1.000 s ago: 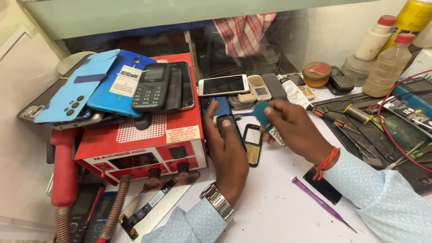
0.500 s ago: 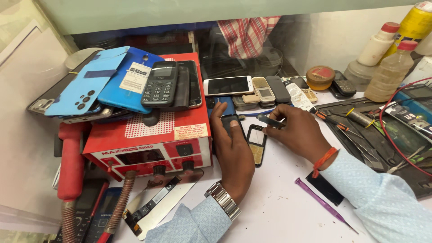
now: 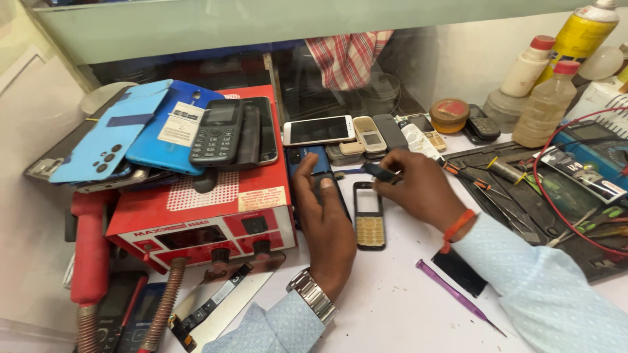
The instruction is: The person uses a small screwdriver to remove screws from a mobile phone, then disassembles the device by removing the back cover and battery. They handle the motherboard and keypad separately, inspecting components before reassembling the phone.
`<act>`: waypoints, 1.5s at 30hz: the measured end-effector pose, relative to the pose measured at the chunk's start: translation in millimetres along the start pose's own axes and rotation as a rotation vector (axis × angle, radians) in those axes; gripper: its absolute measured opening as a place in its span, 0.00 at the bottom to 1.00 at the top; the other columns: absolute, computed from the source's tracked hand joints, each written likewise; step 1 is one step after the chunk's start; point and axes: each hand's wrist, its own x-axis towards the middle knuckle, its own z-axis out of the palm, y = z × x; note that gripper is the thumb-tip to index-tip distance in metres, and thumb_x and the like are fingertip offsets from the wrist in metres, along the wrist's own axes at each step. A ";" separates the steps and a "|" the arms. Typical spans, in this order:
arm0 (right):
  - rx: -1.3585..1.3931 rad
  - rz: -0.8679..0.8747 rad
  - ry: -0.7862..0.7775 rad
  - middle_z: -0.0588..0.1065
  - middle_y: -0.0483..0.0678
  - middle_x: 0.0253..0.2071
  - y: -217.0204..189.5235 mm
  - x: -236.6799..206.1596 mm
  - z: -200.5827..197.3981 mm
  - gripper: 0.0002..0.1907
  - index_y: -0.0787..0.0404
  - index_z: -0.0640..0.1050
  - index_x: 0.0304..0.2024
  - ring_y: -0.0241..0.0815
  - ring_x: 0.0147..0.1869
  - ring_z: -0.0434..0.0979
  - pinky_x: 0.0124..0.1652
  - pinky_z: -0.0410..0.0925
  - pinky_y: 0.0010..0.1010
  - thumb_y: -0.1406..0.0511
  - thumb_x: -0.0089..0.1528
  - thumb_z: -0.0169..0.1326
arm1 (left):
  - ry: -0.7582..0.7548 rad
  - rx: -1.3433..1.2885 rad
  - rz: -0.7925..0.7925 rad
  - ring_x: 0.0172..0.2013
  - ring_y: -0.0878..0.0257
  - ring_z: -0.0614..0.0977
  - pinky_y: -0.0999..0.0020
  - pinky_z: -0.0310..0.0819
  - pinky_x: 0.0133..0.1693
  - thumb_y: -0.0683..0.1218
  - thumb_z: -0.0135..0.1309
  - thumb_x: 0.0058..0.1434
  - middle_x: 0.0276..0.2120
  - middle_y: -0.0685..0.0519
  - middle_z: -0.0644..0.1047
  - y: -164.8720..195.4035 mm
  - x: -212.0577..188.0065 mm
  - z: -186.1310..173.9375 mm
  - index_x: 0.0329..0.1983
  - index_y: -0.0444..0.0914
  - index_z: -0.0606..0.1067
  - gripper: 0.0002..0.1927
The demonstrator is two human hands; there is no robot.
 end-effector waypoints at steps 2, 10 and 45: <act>0.054 -0.018 0.027 0.82 0.49 0.35 -3.1 0.2 -9.3 0.16 0.63 0.80 0.40 0.40 0.38 0.82 0.41 0.74 0.33 0.64 0.53 0.69 | -0.022 -0.046 0.006 0.66 0.54 0.69 0.59 0.60 0.67 0.45 0.34 0.71 0.68 0.46 0.65 -0.5 0.7 -0.7 0.70 0.38 0.60 0.24; 0.174 -0.262 0.152 0.81 0.47 0.42 -27.5 -8.5 -23.9 0.22 0.63 0.78 0.50 0.35 0.44 0.84 0.44 0.76 0.26 0.68 0.54 0.68 | -0.164 -0.067 0.063 0.70 0.52 0.65 0.59 0.56 0.70 0.39 0.46 0.66 0.68 0.41 0.64 -9.4 4.1 3.7 0.71 0.34 0.57 0.29; 1.267 0.340 -0.264 0.77 0.55 0.55 -15.9 3.4 -24.4 0.25 0.66 0.68 0.64 0.44 0.53 0.79 0.51 0.70 0.39 0.58 0.71 0.37 | -0.230 -0.442 -0.243 0.39 0.64 0.80 0.66 0.84 0.39 0.58 0.23 0.74 0.42 0.48 0.74 0.3 7.6 0.7 0.67 0.38 0.62 0.29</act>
